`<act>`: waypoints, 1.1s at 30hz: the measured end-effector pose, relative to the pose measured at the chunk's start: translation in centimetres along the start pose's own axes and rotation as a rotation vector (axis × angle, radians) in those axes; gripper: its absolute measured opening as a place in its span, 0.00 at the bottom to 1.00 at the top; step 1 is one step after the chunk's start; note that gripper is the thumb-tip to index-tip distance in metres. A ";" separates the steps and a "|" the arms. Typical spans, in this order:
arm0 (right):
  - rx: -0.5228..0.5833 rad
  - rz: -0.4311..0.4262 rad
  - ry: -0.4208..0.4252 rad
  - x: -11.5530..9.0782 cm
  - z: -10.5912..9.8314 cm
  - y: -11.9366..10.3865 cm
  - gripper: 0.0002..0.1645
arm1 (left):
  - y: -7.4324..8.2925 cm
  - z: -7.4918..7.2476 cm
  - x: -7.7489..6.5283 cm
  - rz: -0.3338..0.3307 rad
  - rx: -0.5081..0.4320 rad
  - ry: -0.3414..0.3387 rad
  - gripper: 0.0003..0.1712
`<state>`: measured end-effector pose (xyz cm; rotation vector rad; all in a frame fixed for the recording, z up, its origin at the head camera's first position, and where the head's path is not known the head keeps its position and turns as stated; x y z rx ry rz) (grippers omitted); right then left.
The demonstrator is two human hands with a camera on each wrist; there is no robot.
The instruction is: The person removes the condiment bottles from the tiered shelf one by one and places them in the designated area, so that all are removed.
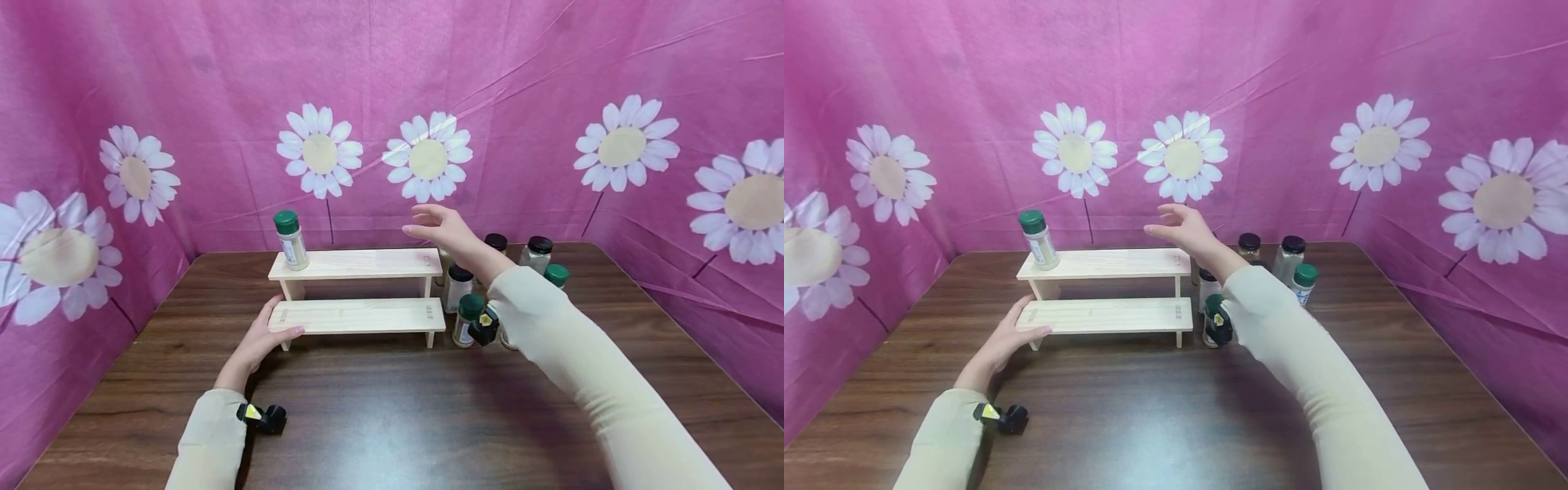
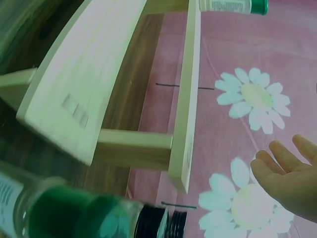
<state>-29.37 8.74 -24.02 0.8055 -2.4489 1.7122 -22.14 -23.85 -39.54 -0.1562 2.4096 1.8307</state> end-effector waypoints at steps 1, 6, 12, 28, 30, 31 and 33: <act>0.002 -0.002 0.001 0.2 0.3 -0.1 0.34 | 0.0 0.0 0.0 0.001 0.002 0.000 0.49; 0.004 -0.009 -0.004 0.9 1.6 -0.5 0.34 | 0.0 0.0 -0.1 -0.001 0.000 0.005 0.49; 0.057 -0.015 -0.003 1.7 3.1 -0.7 0.34 | -0.2 0.0 0.1 -0.011 0.010 0.005 0.48; 0.143 -0.037 0.012 3.1 7.5 -1.7 0.31 | 0.0 0.2 0.0 -0.002 -0.008 0.000 0.48; 0.139 -0.039 0.010 3.2 8.1 -1.8 0.30 | 0.0 0.2 0.0 -0.005 -0.009 0.001 0.48; 0.135 -0.038 0.010 3.3 8.4 -1.8 0.30 | 0.0 0.2 0.0 -0.007 -0.009 0.002 0.48; 0.136 -0.036 0.007 3.4 9.0 -1.8 0.30 | -0.1 0.1 0.0 -0.009 -0.008 0.006 0.48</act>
Point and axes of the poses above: each hand's wrist, its own x-axis towards the middle knuckle, its own z-axis out of the palm, y = z × x, the point moved 2 cm from there along x, towards the middle knuckle, and after that the axes turned 12 degrees about -z, right-handed, at the moved point
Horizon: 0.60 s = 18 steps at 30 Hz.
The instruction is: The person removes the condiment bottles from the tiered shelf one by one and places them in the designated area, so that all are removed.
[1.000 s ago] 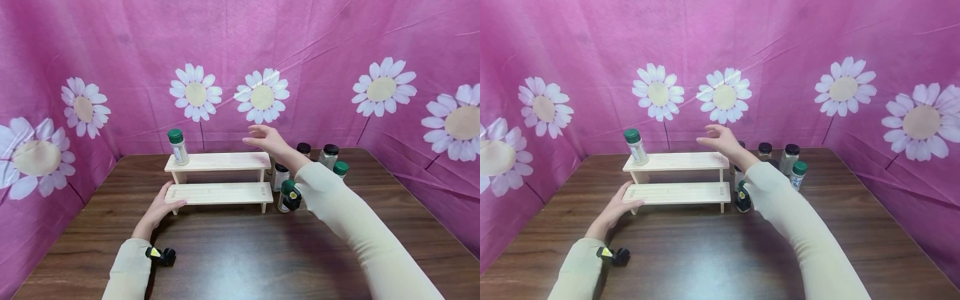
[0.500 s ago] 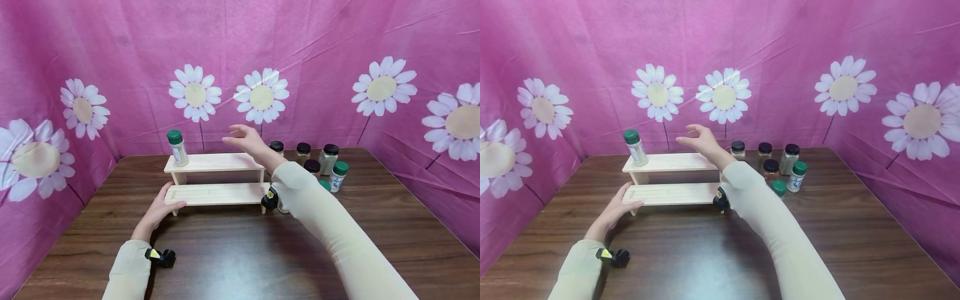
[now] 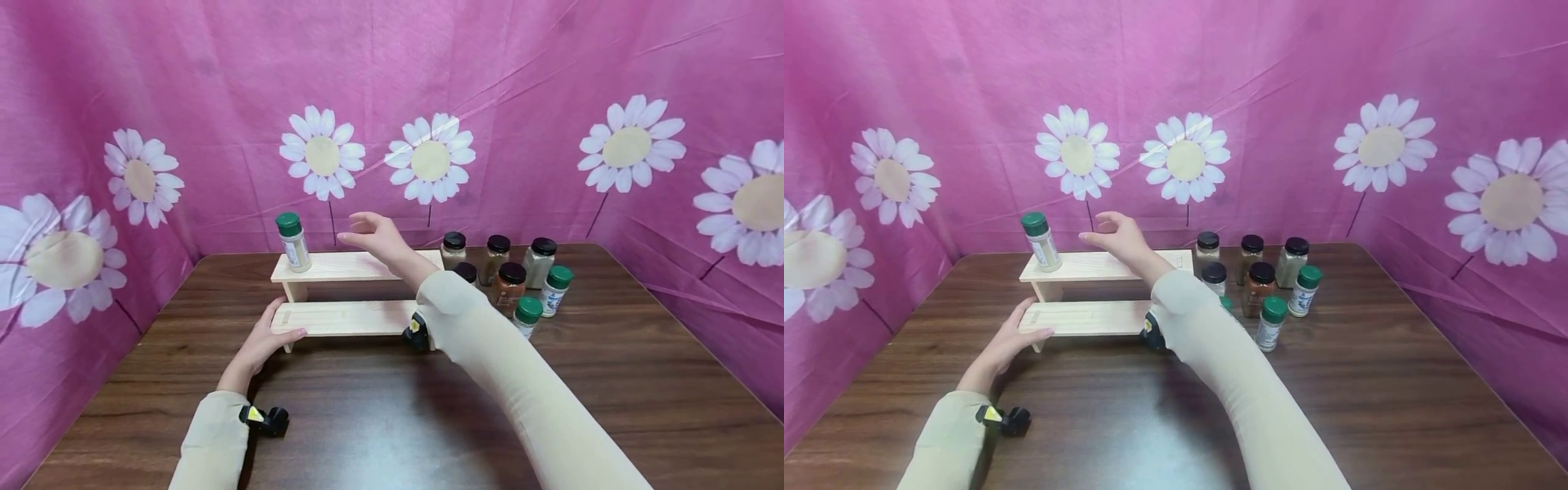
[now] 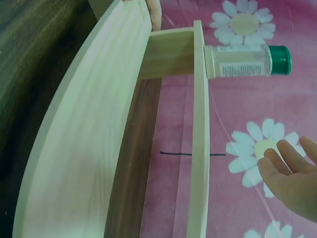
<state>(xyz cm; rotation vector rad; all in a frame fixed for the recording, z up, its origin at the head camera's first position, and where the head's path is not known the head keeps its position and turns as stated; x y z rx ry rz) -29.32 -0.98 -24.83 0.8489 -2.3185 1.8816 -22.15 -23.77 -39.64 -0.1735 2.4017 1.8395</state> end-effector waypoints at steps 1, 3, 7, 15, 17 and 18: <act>-0.001 0.002 -0.001 0.0 0.2 0.1 0.30 | 0.0 0.0 0.0 0.000 -0.001 0.001 0.48; 0.000 0.004 0.002 0.2 0.7 0.3 0.30 | -0.1 0.0 0.0 0.003 -0.002 0.001 0.48; -0.011 0.009 0.011 0.3 1.6 0.5 0.30 | -0.2 0.0 0.1 0.013 -0.007 -0.001 0.47; -0.007 -0.001 0.051 0.2 3.4 1.6 0.29 | -0.1 0.0 0.1 0.018 -0.011 -0.001 0.47; -0.004 -0.007 0.063 0.3 3.8 1.7 0.29 | -0.1 0.0 0.1 0.018 -0.003 0.002 0.47; -0.002 -0.008 0.069 0.3 4.0 1.8 0.29 | -0.1 0.0 0.0 0.018 0.000 0.004 0.47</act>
Point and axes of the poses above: each hand's wrist, its own x-axis towards the middle knuckle, its own z-axis out of the palm, y = z × x, the point moved 2 cm from there along x, towards the middle knuckle, and after that the axes turned 12 degrees about -z, right-handed, at the moved point
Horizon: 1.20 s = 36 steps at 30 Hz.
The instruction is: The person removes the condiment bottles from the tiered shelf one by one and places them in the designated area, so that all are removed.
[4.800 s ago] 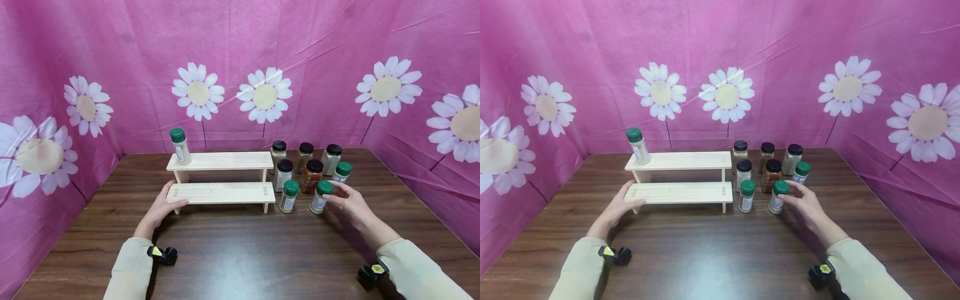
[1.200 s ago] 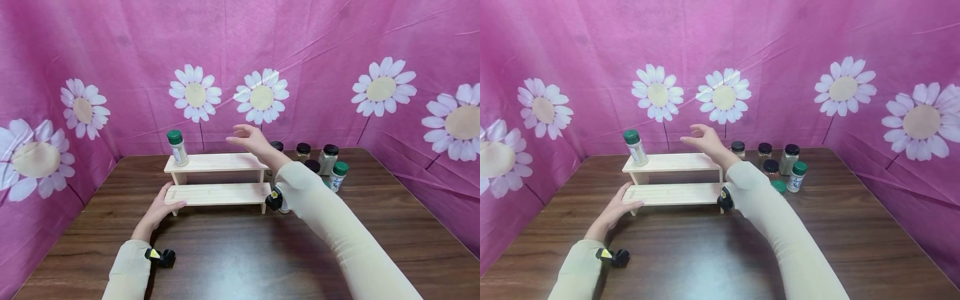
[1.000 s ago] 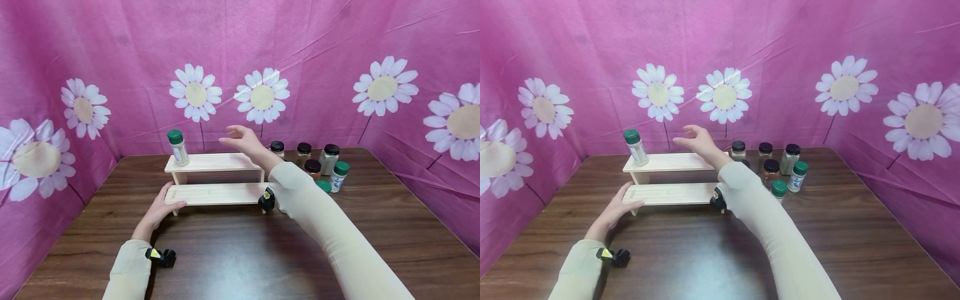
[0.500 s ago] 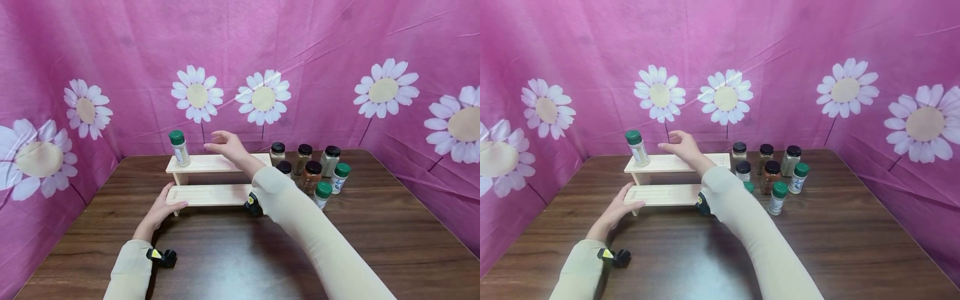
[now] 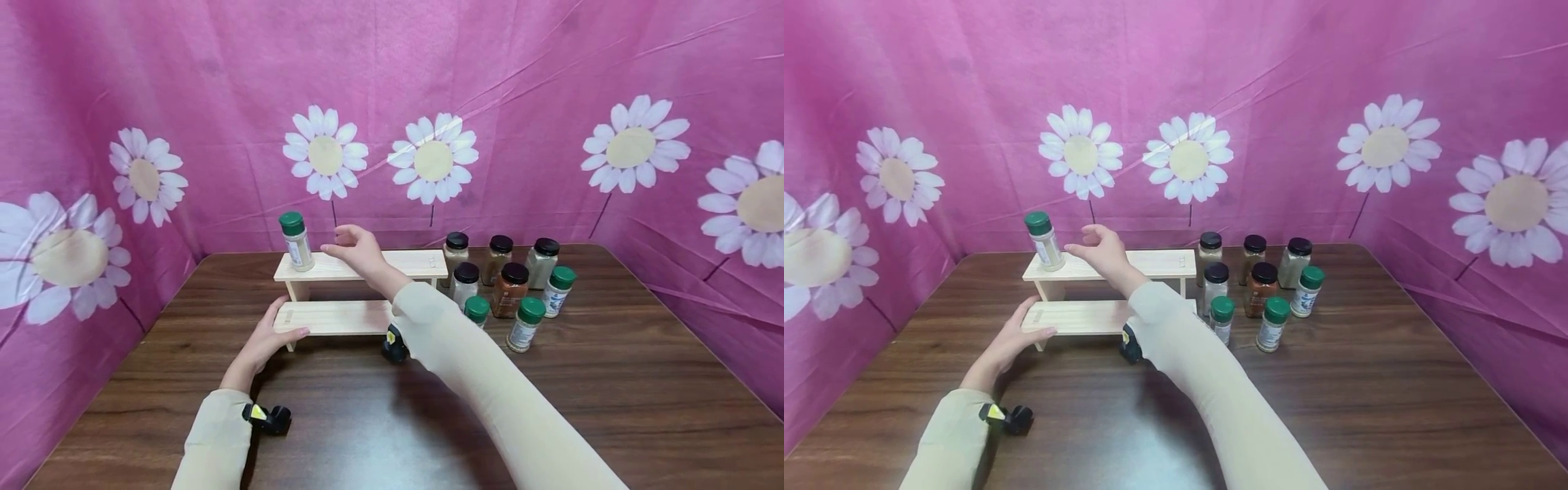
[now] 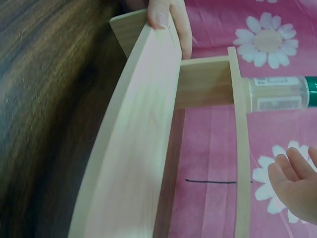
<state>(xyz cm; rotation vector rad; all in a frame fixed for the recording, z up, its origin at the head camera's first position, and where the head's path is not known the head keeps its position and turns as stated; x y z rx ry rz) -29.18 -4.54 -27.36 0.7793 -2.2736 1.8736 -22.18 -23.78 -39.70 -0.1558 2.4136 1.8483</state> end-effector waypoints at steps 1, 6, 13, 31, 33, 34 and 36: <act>0.003 0.001 0.005 0.0 0.2 0.0 0.29 | 0.0 0.0 0.0 -0.001 0.005 0.003 0.47; 0.026 0.013 0.024 0.2 1.2 0.3 0.29 | 0.0 0.0 -0.1 -0.001 -0.012 -0.004 0.47; 0.038 0.019 0.047 0.6 2.2 0.6 0.29 | 0.1 0.0 -0.1 0.005 -0.012 -0.006 0.47; 0.054 0.035 0.042 1.8 4.3 0.5 0.31 | 0.2 0.1 0.0 -0.004 -0.019 -0.010 0.47; 0.052 0.034 0.050 1.9 4.4 0.5 0.32 | 0.2 0.1 0.0 -0.003 -0.017 -0.008 0.47; 0.050 0.034 0.052 1.9 4.5 0.5 0.32 | 0.1 0.1 0.0 -0.003 -0.018 -0.008 0.47; 0.046 0.037 0.055 2.0 4.6 0.6 0.32 | 0.1 0.1 0.1 -0.005 -0.017 -0.006 0.46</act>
Point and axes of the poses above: each hand's wrist, its own x-axis towards the middle knuckle, its own z-axis out of the palm, y = z × x, the point moved 2 cm from there along x, towards the middle knuckle, and after that the axes turned 12 degrees about -z, right-handed, at the moved point
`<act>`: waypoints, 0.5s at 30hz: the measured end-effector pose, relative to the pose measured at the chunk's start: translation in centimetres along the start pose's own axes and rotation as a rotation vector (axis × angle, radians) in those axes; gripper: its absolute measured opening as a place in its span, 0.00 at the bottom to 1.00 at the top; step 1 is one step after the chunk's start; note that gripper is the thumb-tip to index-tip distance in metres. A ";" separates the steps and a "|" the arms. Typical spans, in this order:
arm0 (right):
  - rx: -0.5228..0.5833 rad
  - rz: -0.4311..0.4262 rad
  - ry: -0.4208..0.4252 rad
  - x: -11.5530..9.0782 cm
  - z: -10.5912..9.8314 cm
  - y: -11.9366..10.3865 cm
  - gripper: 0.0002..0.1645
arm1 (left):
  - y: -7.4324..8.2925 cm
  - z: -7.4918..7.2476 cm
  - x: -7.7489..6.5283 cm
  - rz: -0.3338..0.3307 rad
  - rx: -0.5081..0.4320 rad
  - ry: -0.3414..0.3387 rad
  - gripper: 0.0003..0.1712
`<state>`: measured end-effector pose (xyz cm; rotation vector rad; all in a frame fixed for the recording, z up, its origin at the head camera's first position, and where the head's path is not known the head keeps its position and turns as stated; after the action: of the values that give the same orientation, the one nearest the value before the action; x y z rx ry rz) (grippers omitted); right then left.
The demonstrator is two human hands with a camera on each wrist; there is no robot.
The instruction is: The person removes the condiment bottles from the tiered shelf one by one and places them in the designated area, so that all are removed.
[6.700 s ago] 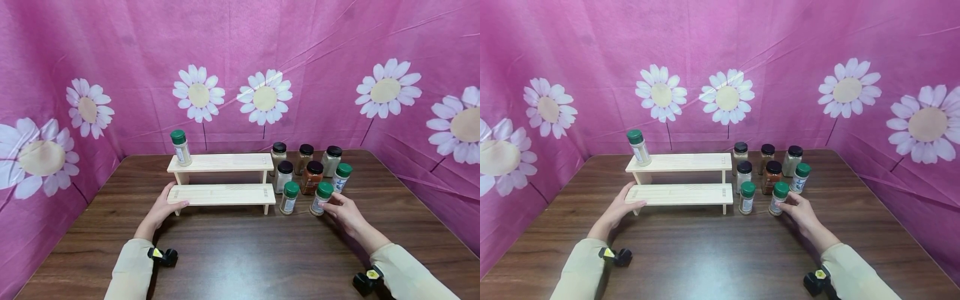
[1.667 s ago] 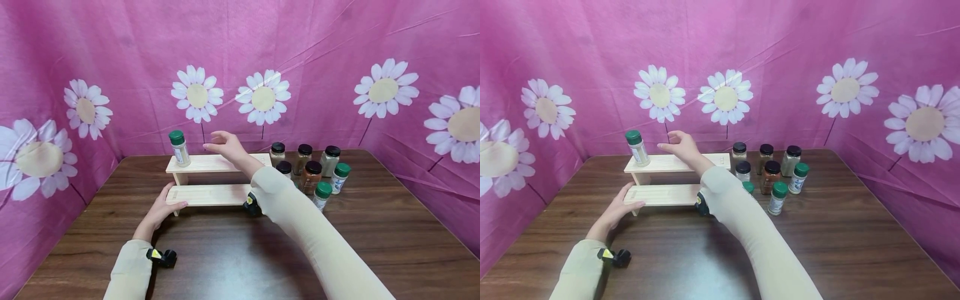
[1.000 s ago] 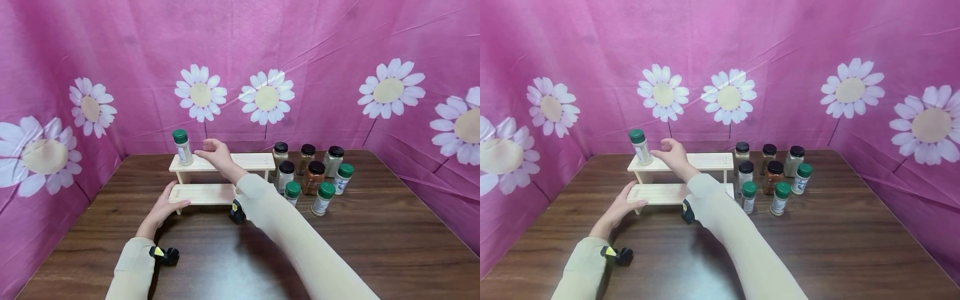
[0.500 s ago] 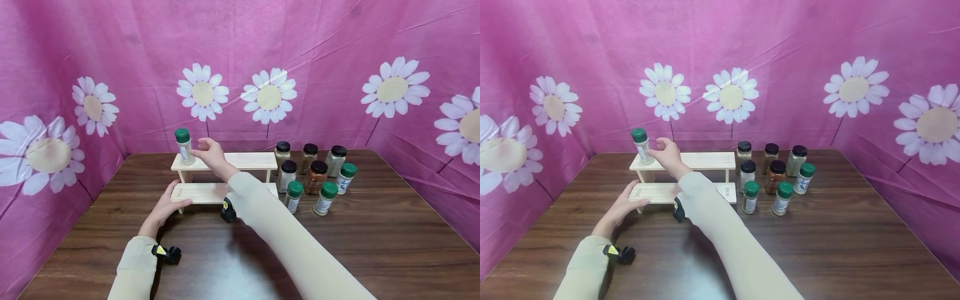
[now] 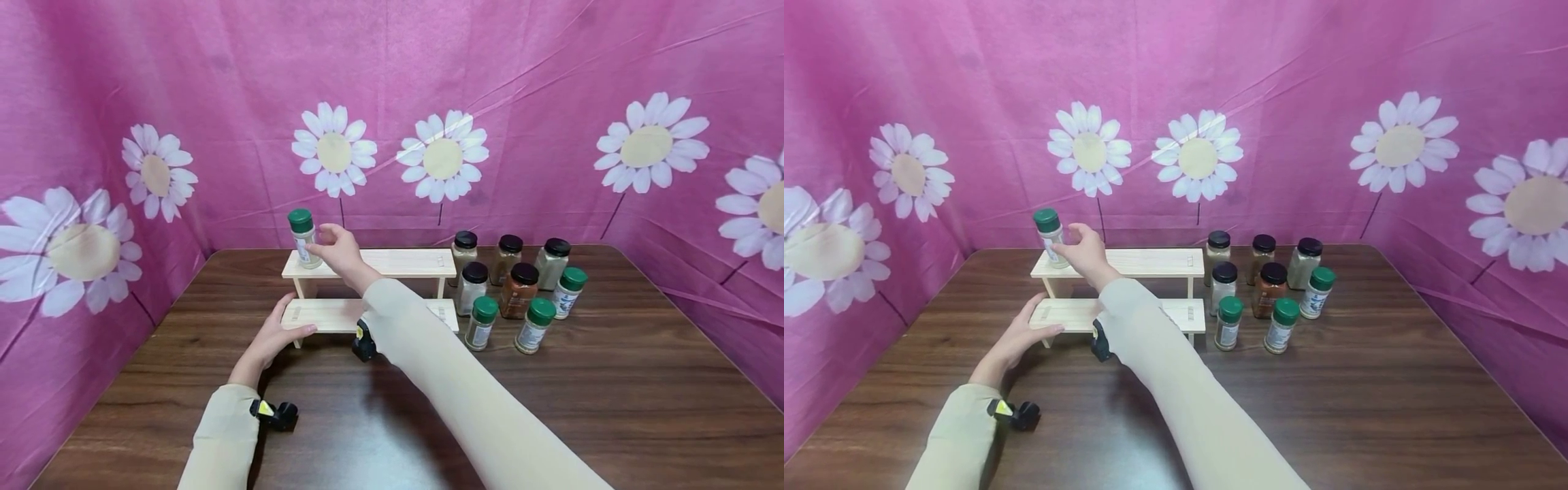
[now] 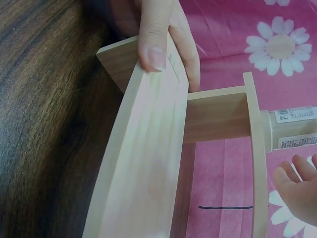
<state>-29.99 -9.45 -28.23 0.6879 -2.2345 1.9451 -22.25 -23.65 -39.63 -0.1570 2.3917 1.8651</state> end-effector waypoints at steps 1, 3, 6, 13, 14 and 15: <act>-0.003 0.004 0.001 0.0 0.0 0.1 0.32 | 0.0 0.0 0.0 -0.003 0.001 -0.001 0.46; -0.004 0.012 -0.001 0.0 0.2 0.1 0.31 | -0.1 0.0 0.0 -0.009 0.003 -0.003 0.47; 0.000 0.022 -0.002 0.0 0.3 0.2 0.31 | -0.1 -0.1 -0.1 -0.022 0.009 -0.007 0.48; 0.011 0.021 0.005 0.1 0.6 0.0 0.29 | 0.0 -0.1 -0.1 -0.014 0.008 -0.006 0.47; 0.009 0.019 0.006 0.1 0.6 0.0 0.28 | 0.0 -0.1 0.0 -0.012 0.008 -0.007 0.47; 0.009 0.018 0.008 0.1 0.7 0.0 0.28 | 0.0 -0.1 0.0 -0.011 0.007 -0.008 0.47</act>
<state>-29.95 -10.13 -28.31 0.6629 -2.2363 1.9638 -22.21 -23.70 -39.59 -0.1614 2.3870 1.8495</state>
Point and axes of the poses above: each hand's wrist, its own x-axis towards the middle knuckle, its own z-axis out of the palm, y = z × x, the point moved 2 cm from there along x, towards the middle knuckle, and after that the axes turned 12 degrees about -z, right-handed, at the moved point
